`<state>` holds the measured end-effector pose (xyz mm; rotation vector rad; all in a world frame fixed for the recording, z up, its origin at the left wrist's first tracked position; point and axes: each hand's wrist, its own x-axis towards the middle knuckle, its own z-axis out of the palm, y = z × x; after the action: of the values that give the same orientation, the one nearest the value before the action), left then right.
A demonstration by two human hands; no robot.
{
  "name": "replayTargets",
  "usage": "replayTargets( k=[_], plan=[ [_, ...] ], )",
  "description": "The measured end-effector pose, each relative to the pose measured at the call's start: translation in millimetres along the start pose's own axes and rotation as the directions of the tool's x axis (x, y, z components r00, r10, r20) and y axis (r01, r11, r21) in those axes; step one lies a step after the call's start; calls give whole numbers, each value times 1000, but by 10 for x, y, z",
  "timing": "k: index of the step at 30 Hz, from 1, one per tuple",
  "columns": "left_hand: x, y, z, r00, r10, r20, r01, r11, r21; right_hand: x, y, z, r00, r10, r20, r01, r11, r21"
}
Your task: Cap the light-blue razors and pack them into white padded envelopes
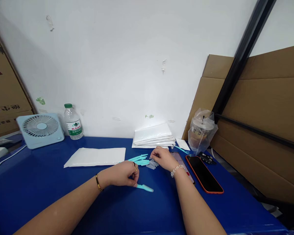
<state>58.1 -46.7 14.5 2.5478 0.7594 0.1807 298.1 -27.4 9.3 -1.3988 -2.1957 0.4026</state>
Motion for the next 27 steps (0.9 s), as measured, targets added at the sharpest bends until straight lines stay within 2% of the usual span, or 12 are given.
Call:
replayTargets(
  k=[4, 6, 8, 11, 13, 17, 19, 23, 25, 27],
  plan=[
    [-13, -47, -59, 982, -111, -150, 112, 994, -2, -7, -20, -26, 997, -12, 73, -4, 979, 206],
    [-20, -60, -59, 989, -79, -127, 83, 996, 26, -12, -16, -24, 995, -11, 98, -11, 975, 222],
    [-17, -51, -24, 998, -36, -50, 39, 998, 57, -16, -7, -17, 994, -2, 109, -22, 976, 215],
    [8, -26, 47, 998, -55, -16, 56, 994, 92, -28, -23, -20, 991, -10, 136, -25, 968, 250],
    [28, -29, 66, 989, -119, -84, 126, 989, 83, -41, -60, -25, 983, -29, 183, -30, 949, 314],
    [40, -98, 20, 939, -238, -248, 239, 971, -26, -60, -151, 10, 963, -55, 262, -79, 878, 473],
    [33, -137, -16, 928, -258, -268, 241, 966, -95, -58, -176, 39, 971, -53, 233, -79, 849, 522],
    [9, -205, -69, 933, -270, -237, 216, 949, -230, -31, -146, 35, 992, -40, 116, -34, 818, 574],
    [0, -249, -87, 922, -291, -256, 213, 932, -292, -13, -87, 3, 1000, 0, 6, -4, 801, 598],
    [-4, -297, -106, 907, -318, -275, 209, 909, -360, 6, -16, -23, 989, 92, -119, 6, 769, 639]
  ],
)
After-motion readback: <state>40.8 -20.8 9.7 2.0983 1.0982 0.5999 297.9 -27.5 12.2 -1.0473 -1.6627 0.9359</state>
